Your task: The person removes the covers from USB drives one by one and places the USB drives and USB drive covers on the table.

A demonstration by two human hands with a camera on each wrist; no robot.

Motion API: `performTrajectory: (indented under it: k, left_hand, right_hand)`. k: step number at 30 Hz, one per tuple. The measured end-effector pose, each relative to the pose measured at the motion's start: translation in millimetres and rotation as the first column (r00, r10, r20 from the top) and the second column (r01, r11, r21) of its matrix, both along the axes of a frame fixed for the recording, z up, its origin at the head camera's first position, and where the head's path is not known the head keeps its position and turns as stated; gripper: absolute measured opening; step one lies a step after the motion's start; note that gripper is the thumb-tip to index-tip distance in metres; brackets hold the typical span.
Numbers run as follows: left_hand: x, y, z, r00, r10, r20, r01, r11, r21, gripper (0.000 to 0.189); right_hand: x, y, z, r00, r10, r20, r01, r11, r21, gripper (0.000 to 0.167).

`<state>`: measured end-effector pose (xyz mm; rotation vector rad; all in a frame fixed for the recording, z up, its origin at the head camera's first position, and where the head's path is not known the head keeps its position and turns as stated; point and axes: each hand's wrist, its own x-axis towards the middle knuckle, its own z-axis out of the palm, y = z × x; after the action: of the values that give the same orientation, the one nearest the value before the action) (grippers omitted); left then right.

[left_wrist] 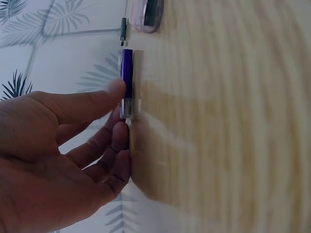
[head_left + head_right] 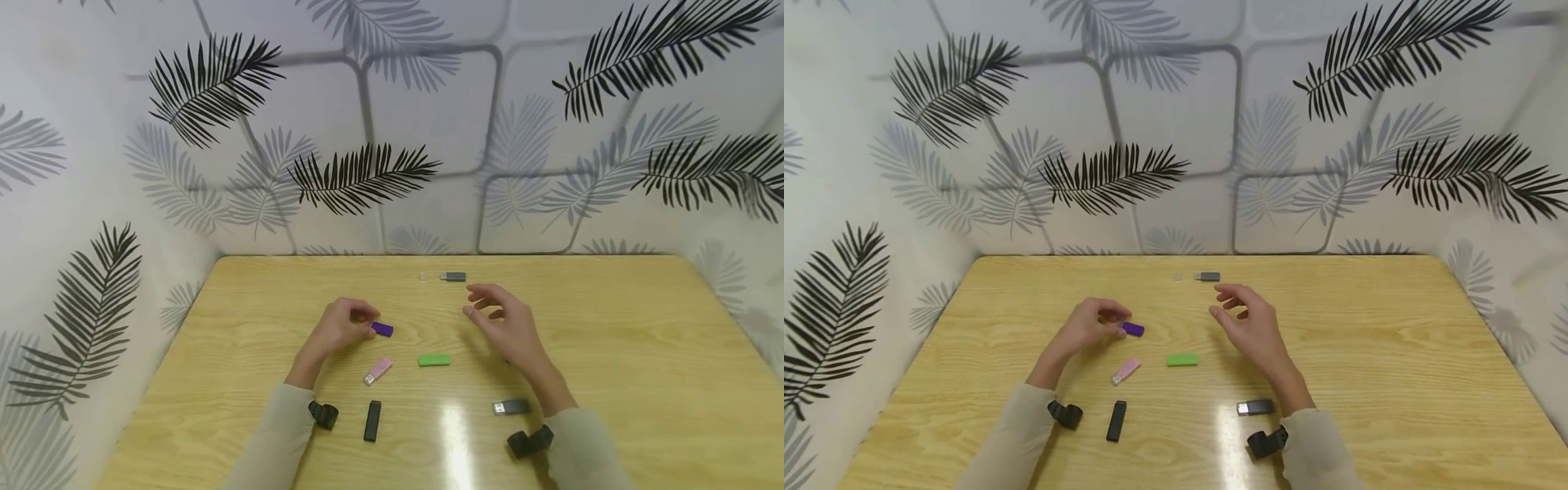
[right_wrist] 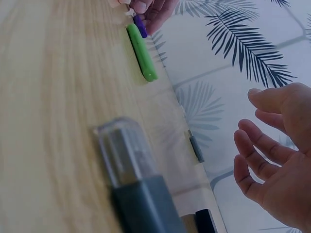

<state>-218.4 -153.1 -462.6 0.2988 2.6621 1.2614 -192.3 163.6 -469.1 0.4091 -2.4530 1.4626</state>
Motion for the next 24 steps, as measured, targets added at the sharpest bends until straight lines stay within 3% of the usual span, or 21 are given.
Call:
performTrajectory:
  k: [4, 10, 19, 24]
  left_hand:
    - [5.4, 0.4, -0.1, 1.000, -0.003, -0.023, 0.001, 0.997, -0.081, 0.019]
    - [14.8, 1.3, 0.0, 0.997, -0.016, -0.074, 0.008, 0.994, -0.106, 0.013]
    - [27.7, 5.6, 5.4, 0.997, 0.008, -0.079, -0.010, 1.000, -0.026, 0.016]
    - [34.5, 15.8, 12.8, 0.996, -0.027, -0.082, 0.033, 0.997, 0.071, 0.017]
  right_hand:
    - [4.8, -6, -0.3, 1.000, 0.008, -0.002, -0.008, 1.000, 0.001, 0.033]
    - [12.4, -17, -1.3, 0.999, 0.034, -0.017, -0.033, 0.999, 0.018, 0.033]
    - [21.2, -34, 4.7, 0.989, 0.116, -0.091, -0.112, 0.993, 0.048, 0.037]
    - [23.0, -44, 0.1, 0.976, 0.171, -0.134, -0.166, 0.985, 0.048, 0.037]
